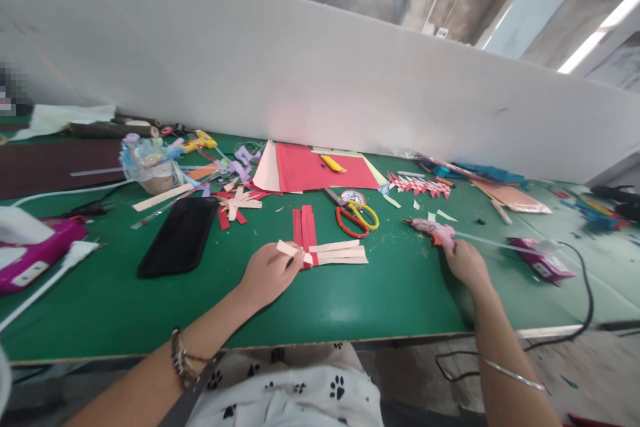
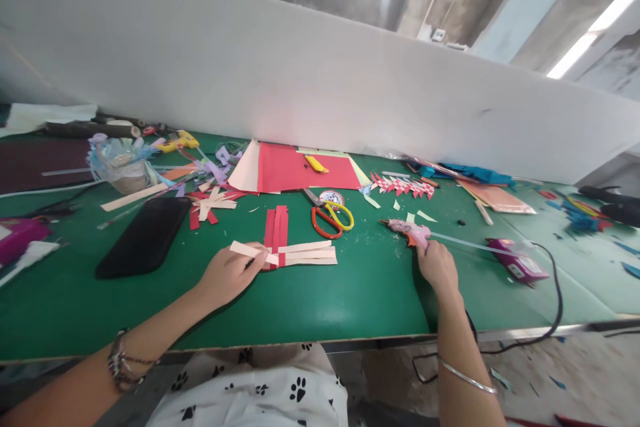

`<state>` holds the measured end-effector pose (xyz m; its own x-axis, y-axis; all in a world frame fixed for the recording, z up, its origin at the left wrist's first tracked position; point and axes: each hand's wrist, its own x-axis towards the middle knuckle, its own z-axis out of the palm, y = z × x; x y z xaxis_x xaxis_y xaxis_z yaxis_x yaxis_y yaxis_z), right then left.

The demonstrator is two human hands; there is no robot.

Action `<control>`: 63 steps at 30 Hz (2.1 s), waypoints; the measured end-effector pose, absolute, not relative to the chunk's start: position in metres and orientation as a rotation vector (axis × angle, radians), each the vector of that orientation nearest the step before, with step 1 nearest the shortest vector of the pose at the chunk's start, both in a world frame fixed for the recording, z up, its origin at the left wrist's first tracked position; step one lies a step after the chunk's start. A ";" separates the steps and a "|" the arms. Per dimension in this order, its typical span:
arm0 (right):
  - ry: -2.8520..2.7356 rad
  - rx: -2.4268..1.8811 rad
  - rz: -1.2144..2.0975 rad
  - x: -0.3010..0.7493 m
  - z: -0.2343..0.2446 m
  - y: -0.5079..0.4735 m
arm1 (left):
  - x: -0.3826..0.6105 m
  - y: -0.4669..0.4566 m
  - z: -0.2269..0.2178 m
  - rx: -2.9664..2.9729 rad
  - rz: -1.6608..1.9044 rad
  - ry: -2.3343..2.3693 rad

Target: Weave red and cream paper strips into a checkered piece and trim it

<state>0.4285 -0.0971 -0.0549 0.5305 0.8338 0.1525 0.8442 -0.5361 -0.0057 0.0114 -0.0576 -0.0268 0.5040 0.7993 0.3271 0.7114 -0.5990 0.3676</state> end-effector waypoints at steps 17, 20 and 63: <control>-1.065 -2.471 -0.156 0.380 -0.010 -0.112 | 0.007 -0.055 -0.021 2.406 0.616 1.312; -1.122 -2.325 -0.192 0.362 -0.006 -0.118 | 0.007 -0.055 -0.020 2.384 0.622 1.297; -2.160 -1.971 -0.386 0.253 -0.024 -0.127 | 0.008 -0.057 -0.015 2.313 0.566 1.257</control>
<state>0.2532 -0.1269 -0.0242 -0.0969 0.9449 0.3128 0.9947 0.0813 0.0625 0.0079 -0.0574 -0.0153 0.5017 0.8536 0.1405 0.6712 -0.4865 0.5593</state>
